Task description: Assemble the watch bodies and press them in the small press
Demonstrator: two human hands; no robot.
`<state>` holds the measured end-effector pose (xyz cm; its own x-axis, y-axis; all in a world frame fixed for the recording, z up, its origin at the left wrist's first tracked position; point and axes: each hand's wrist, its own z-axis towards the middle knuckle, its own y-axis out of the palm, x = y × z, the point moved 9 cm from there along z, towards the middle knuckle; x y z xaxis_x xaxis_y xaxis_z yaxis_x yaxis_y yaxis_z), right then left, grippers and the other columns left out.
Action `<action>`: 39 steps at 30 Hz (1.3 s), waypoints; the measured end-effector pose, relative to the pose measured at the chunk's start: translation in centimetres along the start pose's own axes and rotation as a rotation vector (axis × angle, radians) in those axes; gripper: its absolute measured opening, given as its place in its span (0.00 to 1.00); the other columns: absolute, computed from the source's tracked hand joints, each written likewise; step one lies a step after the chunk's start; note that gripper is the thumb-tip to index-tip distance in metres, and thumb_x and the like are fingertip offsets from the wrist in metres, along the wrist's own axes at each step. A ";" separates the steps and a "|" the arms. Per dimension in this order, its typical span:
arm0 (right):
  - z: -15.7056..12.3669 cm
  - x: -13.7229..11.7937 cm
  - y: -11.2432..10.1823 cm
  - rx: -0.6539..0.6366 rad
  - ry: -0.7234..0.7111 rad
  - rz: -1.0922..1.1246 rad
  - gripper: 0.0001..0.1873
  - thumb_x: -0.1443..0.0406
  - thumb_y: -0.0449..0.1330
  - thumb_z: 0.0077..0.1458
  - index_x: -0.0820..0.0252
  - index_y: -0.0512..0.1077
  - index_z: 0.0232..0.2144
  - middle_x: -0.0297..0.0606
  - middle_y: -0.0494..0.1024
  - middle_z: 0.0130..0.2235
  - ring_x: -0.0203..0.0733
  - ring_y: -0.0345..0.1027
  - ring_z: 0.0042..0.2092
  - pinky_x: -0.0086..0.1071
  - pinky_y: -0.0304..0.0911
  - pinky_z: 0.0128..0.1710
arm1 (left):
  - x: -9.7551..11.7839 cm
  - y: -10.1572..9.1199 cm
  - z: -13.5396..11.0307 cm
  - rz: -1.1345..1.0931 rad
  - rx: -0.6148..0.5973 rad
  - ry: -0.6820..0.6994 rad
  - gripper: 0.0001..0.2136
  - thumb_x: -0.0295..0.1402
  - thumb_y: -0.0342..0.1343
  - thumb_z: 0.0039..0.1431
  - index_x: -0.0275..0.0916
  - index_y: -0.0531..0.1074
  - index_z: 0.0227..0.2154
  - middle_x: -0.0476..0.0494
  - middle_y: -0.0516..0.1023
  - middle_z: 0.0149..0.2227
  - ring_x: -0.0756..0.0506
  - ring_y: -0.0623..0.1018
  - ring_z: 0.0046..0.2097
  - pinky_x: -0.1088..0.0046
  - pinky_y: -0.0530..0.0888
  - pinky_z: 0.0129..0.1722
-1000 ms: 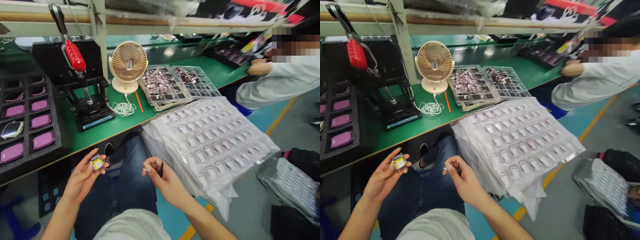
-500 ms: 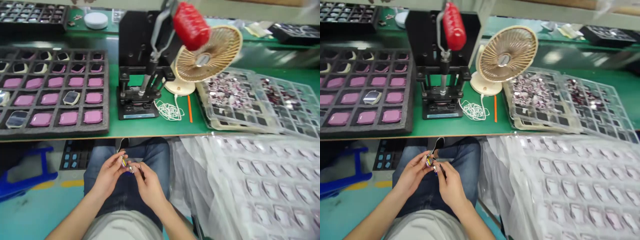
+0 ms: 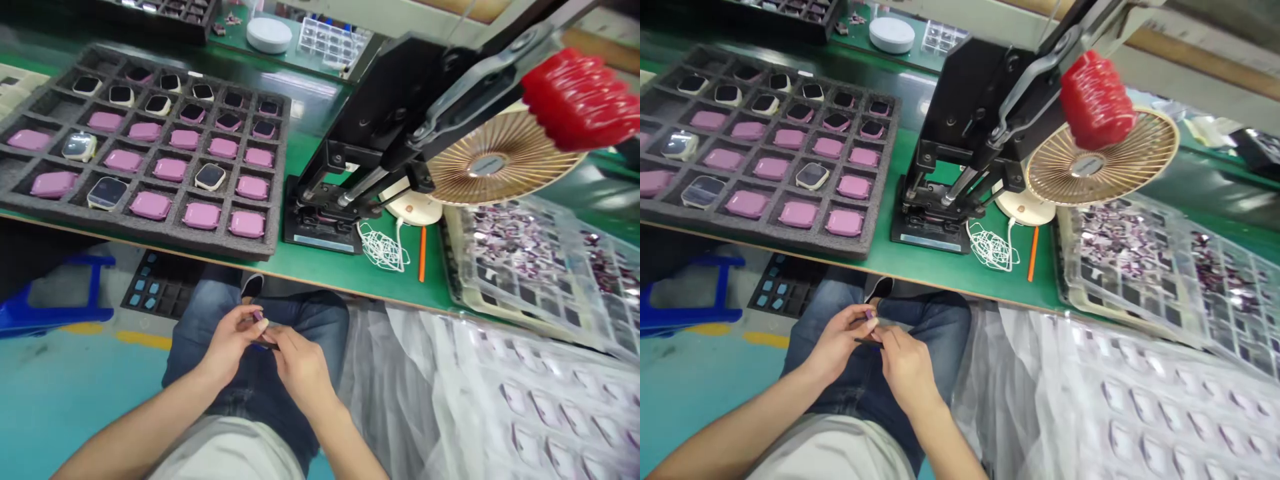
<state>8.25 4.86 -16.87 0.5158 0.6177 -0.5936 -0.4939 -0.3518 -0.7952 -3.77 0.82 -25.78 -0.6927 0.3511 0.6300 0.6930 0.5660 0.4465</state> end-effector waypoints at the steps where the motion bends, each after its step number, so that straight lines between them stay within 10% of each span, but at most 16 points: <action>1: 0.0 0.0 0.0 -0.012 -0.007 -0.026 0.17 0.79 0.54 0.63 0.59 0.75 0.46 0.42 0.83 0.43 0.48 0.81 0.45 0.38 0.77 0.45 | -0.2 0.0 0.1 0.005 -0.005 -0.001 0.20 0.37 0.77 0.47 0.38 0.81 0.42 0.43 0.82 0.40 0.46 0.81 0.39 0.68 0.77 0.42; 12: -0.5 1.8 0.2 0.074 0.135 0.223 0.03 0.65 0.63 0.67 0.55 0.75 0.44 0.39 0.82 0.40 0.44 0.79 0.40 0.34 0.74 0.41 | -0.7 0.3 -0.4 -0.042 -0.105 -0.109 0.21 0.33 0.79 0.42 0.37 0.83 0.42 0.37 0.84 0.46 0.41 0.84 0.43 0.67 0.79 0.43; 22: -1.8 4.0 1.6 0.116 0.547 0.734 0.21 0.57 0.72 0.56 0.54 0.73 0.48 0.41 0.83 0.47 0.43 0.80 0.41 0.30 0.74 0.34 | 0.8 1.6 -1.4 -0.007 -0.263 0.004 0.18 0.35 0.75 0.51 0.39 0.85 0.46 0.36 0.86 0.49 0.38 0.84 0.50 0.64 0.77 0.52; 31: -2.6 3.1 2.4 0.154 0.548 0.825 0.16 0.58 0.70 0.60 0.52 0.73 0.48 0.39 0.86 0.46 0.46 0.82 0.45 0.34 0.77 0.42 | 0.4 1.5 -1.5 0.083 -0.289 0.075 0.18 0.37 0.69 0.61 0.43 0.82 0.53 0.34 0.84 0.54 0.38 0.82 0.53 0.65 0.77 0.51; 39: -1.0 2.7 -4.5 0.304 0.374 0.475 0.12 0.59 0.63 0.65 0.54 0.78 0.48 0.37 0.85 0.37 0.35 0.69 0.24 0.29 0.68 0.27 | 3.7 6.7 -2.9 0.054 -0.420 0.155 0.17 0.43 0.60 0.69 0.43 0.80 0.56 0.33 0.77 0.63 0.34 0.77 0.61 0.56 0.78 0.57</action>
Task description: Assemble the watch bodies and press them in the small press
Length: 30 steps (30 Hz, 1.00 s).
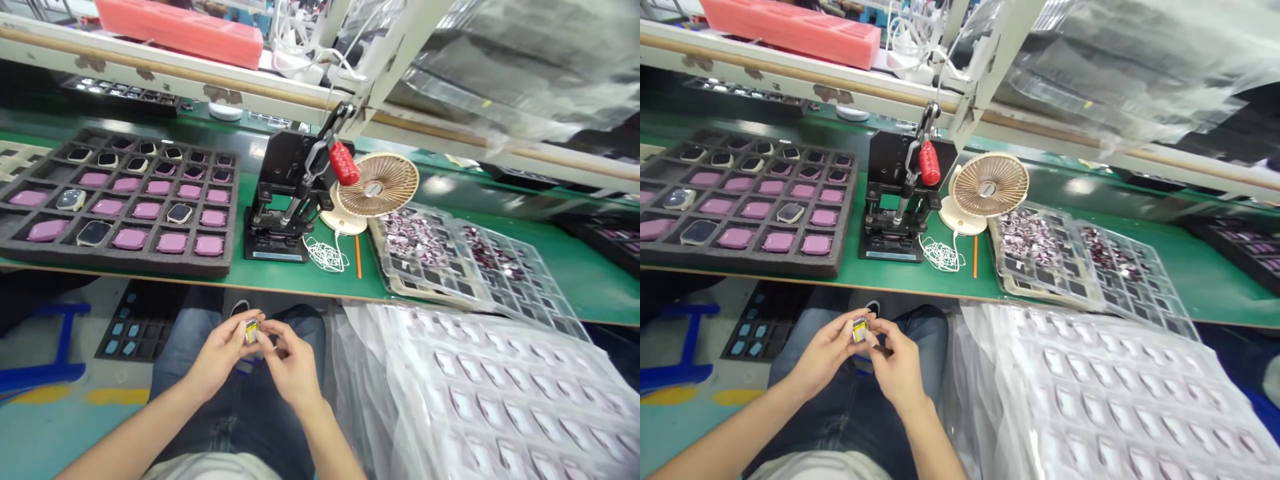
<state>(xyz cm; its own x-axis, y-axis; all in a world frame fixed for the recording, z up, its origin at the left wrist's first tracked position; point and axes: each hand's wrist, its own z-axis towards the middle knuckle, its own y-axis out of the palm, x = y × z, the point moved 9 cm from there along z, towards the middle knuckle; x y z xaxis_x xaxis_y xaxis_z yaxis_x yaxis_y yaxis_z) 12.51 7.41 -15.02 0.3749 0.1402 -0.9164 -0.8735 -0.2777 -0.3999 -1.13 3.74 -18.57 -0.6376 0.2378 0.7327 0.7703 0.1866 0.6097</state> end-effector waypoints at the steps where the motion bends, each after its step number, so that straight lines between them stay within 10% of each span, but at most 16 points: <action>1: 0.4 -0.5 -0.4 0.003 -0.019 -0.020 0.11 0.59 0.63 0.65 0.55 0.79 0.47 0.35 0.84 0.35 0.33 0.65 0.22 0.28 0.65 0.24 | 0.6 0.5 0.3 0.013 -0.002 0.011 0.18 0.43 0.61 0.68 0.43 0.80 0.55 0.33 0.76 0.63 0.33 0.78 0.60 0.56 0.78 0.57; 9: 1.6 -4.2 -4.1 0.163 -0.088 -0.051 0.14 0.57 0.60 0.68 0.57 0.78 0.33 0.36 0.79 0.31 0.36 0.65 0.27 0.31 0.61 0.29 | 1.8 0.3 0.5 0.044 0.113 -0.065 0.28 0.39 0.73 0.56 0.37 0.76 0.58 0.30 0.84 0.50 0.34 0.85 0.48 0.58 0.83 0.46; 17: -9.2 -3.7 -17.4 0.450 0.141 -0.451 0.13 0.60 0.55 0.68 0.55 0.78 0.35 0.38 0.81 0.34 0.43 0.75 0.35 0.34 0.67 0.37 | -2.8 -1.3 -0.2 0.048 0.152 -0.186 0.27 0.34 0.77 0.46 0.38 0.79 0.51 0.35 0.86 0.43 0.39 0.84 0.37 0.71 0.78 0.26; 23: -10.3 2.0 -31.2 0.537 0.642 -1.001 0.17 0.57 0.55 0.69 0.56 0.81 0.48 0.46 0.84 0.48 0.53 0.78 0.49 0.38 0.66 0.43 | -7.7 3.2 -1.0 0.032 -0.039 -0.495 0.26 0.40 0.74 0.53 0.37 0.80 0.53 0.30 0.82 0.55 0.31 0.84 0.51 0.62 0.83 0.43; 30: -5.5 5.1 -34.1 0.389 0.735 -0.978 0.12 0.56 0.66 0.60 0.58 0.83 0.39 0.45 0.85 0.38 0.51 0.79 0.40 0.34 0.60 0.34 | -7.6 5.1 -1.1 -0.039 -0.105 -0.507 0.24 0.41 0.70 0.59 0.39 0.79 0.57 0.29 0.80 0.59 0.29 0.80 0.59 0.50 0.77 0.59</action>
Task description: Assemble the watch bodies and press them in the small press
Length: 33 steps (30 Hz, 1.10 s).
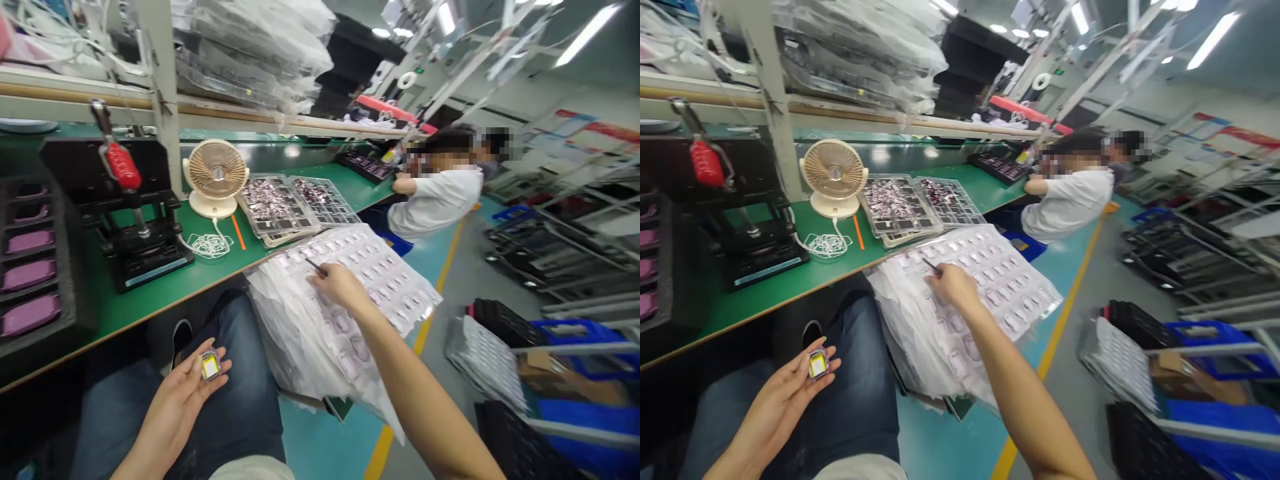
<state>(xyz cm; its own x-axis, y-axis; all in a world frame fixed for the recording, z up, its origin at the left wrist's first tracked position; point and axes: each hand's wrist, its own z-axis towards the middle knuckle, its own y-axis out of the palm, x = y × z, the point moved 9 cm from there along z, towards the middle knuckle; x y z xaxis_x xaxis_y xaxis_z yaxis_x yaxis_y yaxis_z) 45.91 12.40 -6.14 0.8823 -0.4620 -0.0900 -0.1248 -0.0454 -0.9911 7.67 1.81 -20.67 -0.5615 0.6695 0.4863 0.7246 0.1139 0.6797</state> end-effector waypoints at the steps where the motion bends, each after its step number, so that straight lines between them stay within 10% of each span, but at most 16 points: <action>1: -0.3 0.0 -0.3 0.006 0.003 0.003 0.13 0.56 0.65 0.61 0.58 0.82 0.40 0.45 0.85 0.38 0.51 0.79 0.39 0.34 0.60 0.33 | 0.4 -0.1 -0.3 -0.005 -0.002 0.024 0.24 0.40 0.70 0.59 0.39 0.79 0.57 0.30 0.80 0.59 0.29 0.80 0.58 0.49 0.76 0.60; 7: -10.0 -5.3 -1.9 0.357 -0.252 0.448 0.17 0.50 0.65 0.62 0.51 0.82 0.46 0.40 0.87 0.38 0.47 0.78 0.32 0.35 0.69 0.33 | 2.3 0.9 -1.8 0.007 -0.083 0.155 0.20 0.37 0.73 0.55 0.40 0.83 0.51 0.32 0.82 0.54 0.29 0.82 0.55 0.52 0.79 0.55; 13: -18.9 -16.1 7.8 -0.074 -0.387 1.022 0.11 0.55 0.66 0.64 0.51 0.84 0.41 0.37 0.87 0.37 0.43 0.78 0.31 0.34 0.75 0.33 | 3.5 1.9 -2.6 0.106 -0.139 0.273 0.16 0.36 0.72 0.55 0.42 0.85 0.47 0.34 0.66 0.69 0.33 0.82 0.51 0.55 0.80 0.51; 17: -20.0 -18.5 12.5 -0.462 -0.246 1.330 0.15 0.51 0.68 0.61 0.56 0.83 0.38 0.40 0.86 0.37 0.41 0.77 0.30 0.32 0.73 0.30 | 4.5 0.3 -3.3 0.118 -0.084 0.315 0.16 0.37 0.72 0.56 0.41 0.85 0.47 0.33 0.72 0.62 0.38 0.81 0.46 0.60 0.81 0.47; 23: -20.2 -19.4 15.7 -0.981 -0.084 1.523 0.18 0.52 0.75 0.53 0.58 0.79 0.36 0.33 0.82 0.28 0.25 0.54 0.17 0.21 0.44 0.15 | 4.5 -0.5 -3.8 0.085 -0.138 0.239 0.16 0.37 0.73 0.53 0.41 0.86 0.45 0.34 0.76 0.57 0.36 0.84 0.43 0.57 0.81 0.44; 27: -18.6 -18.8 13.4 -0.680 -0.249 1.507 0.12 0.56 0.76 0.53 0.55 0.82 0.36 0.41 0.87 0.40 0.42 0.81 0.37 0.30 0.75 0.35 | 4.7 -1.1 -3.7 0.040 -0.086 0.245 0.16 0.34 0.73 0.53 0.42 0.85 0.46 0.34 0.76 0.61 0.32 0.82 0.52 0.54 0.79 0.51; 33: -19.7 -19.4 10.2 -0.241 -0.512 1.348 0.09 0.62 0.75 0.55 0.47 0.85 0.40 0.40 0.87 0.47 0.51 0.83 0.49 0.39 0.79 0.49 | 5.2 -2.1 -3.3 0.052 0.047 0.324 0.19 0.28 0.77 0.46 0.44 0.85 0.43 0.37 0.79 0.60 0.36 0.81 0.55 0.62 0.76 0.54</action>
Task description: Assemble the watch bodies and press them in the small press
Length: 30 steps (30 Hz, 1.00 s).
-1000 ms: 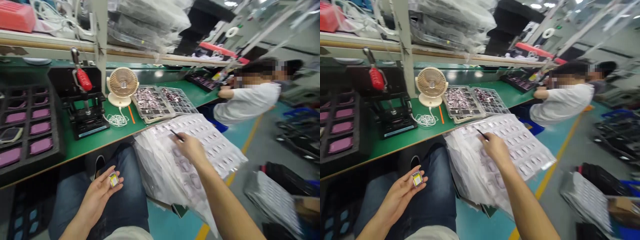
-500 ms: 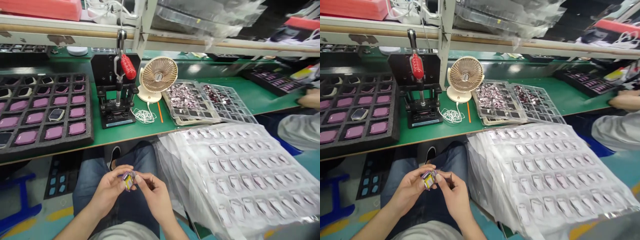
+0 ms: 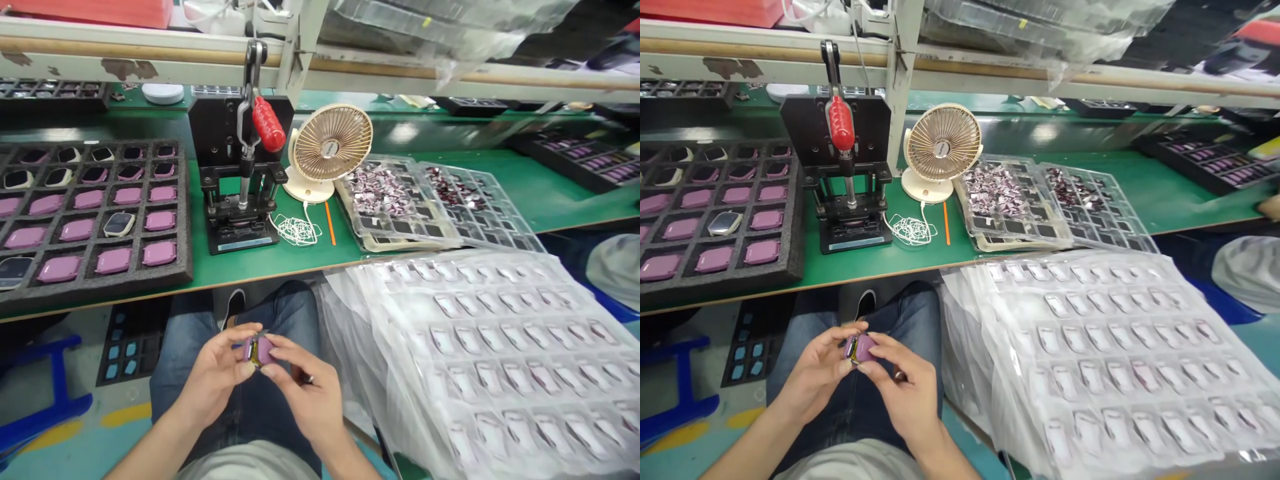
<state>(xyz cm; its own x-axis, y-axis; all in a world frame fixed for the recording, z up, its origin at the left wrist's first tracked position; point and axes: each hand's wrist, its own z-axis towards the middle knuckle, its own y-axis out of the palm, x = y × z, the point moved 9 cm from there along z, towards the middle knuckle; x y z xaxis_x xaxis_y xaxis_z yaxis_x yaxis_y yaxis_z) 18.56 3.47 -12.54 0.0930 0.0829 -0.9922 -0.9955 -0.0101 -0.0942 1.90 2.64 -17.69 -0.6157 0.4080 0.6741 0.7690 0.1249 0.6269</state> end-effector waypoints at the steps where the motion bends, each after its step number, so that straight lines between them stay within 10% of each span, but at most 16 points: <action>1: -0.1 -0.3 0.4 -0.010 -0.038 -0.015 0.10 0.63 0.75 0.56 0.46 0.85 0.41 0.39 0.87 0.48 0.51 0.83 0.49 0.40 0.79 0.50 | 0.1 0.0 0.0 -0.002 0.001 0.011 0.19 0.28 0.77 0.45 0.44 0.85 0.42 0.37 0.79 0.59 0.36 0.81 0.54 0.62 0.76 0.53; 12: -0.4 -2.4 1.5 -0.138 -0.407 -0.230 0.23 0.67 0.70 0.62 0.41 0.79 0.57 0.38 0.83 0.55 0.48 0.83 0.49 0.37 0.81 0.45 | 0.6 0.4 -0.1 -0.051 -0.052 0.063 0.20 0.24 0.78 0.42 0.46 0.85 0.39 0.40 0.82 0.55 0.39 0.82 0.51 0.63 0.77 0.51; 24: -1.4 -3.2 2.1 -0.132 -0.588 -0.408 0.14 0.70 0.64 0.66 0.57 0.79 0.53 0.51 0.80 0.58 0.45 0.83 0.48 0.31 0.78 0.37 | 1.0 0.3 0.2 -0.006 -0.030 0.152 0.19 0.25 0.78 0.43 0.45 0.85 0.40 0.40 0.83 0.54 0.39 0.82 0.54 0.64 0.77 0.54; 30: -1.6 -2.3 2.5 -0.110 -0.596 -0.470 0.20 0.73 0.64 0.65 0.53 0.77 0.56 0.48 0.80 0.59 0.43 0.83 0.47 0.31 0.77 0.41 | 0.8 0.6 -0.1 0.063 0.007 0.131 0.13 0.34 0.72 0.57 0.44 0.82 0.45 0.37 0.79 0.59 0.35 0.80 0.59 0.56 0.75 0.60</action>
<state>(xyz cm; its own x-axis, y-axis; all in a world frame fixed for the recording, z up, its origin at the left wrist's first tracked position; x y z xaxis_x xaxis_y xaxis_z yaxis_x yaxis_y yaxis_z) 15.85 1.66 -10.67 0.4497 0.6263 -0.6368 -0.8433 0.0629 -0.5338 1.84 2.93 -16.68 -0.5826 0.2940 0.7578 0.8081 0.1095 0.5788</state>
